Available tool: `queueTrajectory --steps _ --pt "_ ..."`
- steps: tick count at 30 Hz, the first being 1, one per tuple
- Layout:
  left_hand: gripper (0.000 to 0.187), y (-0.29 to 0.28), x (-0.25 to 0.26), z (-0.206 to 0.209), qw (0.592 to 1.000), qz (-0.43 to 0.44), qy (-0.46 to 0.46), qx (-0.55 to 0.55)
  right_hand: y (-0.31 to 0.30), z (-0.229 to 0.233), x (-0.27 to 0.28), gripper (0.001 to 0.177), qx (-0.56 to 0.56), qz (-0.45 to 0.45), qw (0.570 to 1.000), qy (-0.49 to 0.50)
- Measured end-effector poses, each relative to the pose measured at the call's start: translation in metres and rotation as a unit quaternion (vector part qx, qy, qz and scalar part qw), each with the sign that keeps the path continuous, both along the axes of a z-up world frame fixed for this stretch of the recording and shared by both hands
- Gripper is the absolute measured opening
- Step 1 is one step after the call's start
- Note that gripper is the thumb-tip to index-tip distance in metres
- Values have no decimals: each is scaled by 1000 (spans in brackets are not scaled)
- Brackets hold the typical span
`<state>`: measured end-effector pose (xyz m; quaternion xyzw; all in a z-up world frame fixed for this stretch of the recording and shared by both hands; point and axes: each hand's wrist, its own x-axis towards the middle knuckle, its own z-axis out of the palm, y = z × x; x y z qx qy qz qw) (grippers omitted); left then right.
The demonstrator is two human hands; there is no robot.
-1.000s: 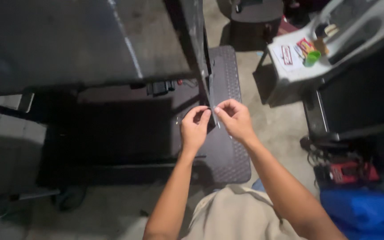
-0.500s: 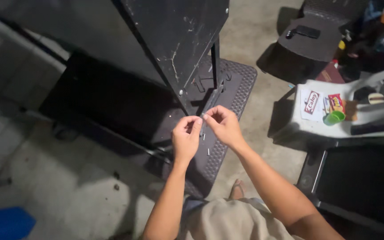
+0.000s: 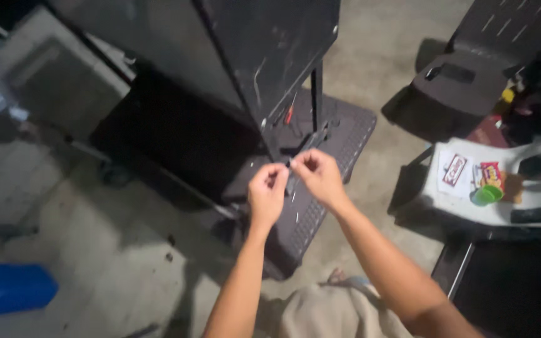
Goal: The person is assembling a metal frame, likely a table or stand, by hand-tightening screws into the corners. They move around the structure to access different sides and secure the joints.
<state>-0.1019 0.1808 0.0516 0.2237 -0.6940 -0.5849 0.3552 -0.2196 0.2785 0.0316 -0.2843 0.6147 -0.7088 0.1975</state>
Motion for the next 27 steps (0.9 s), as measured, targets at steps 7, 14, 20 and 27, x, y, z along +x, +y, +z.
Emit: queueTrajectory --steps 7,14,20,27 --pt "16 -20 13 33 998 23 24 -49 -15 46 12 9 -43 -3 999 21" --pt "22 -22 17 79 991 58 41 -109 -20 102 10 9 -117 -2 992 42" --pt "21 -21 12 110 982 85 64 -156 -29 153 -5 10 -182 60 981 27" --pt "16 -29 6 174 958 121 145 -216 -46 211 -30 11 -212 41 964 157"
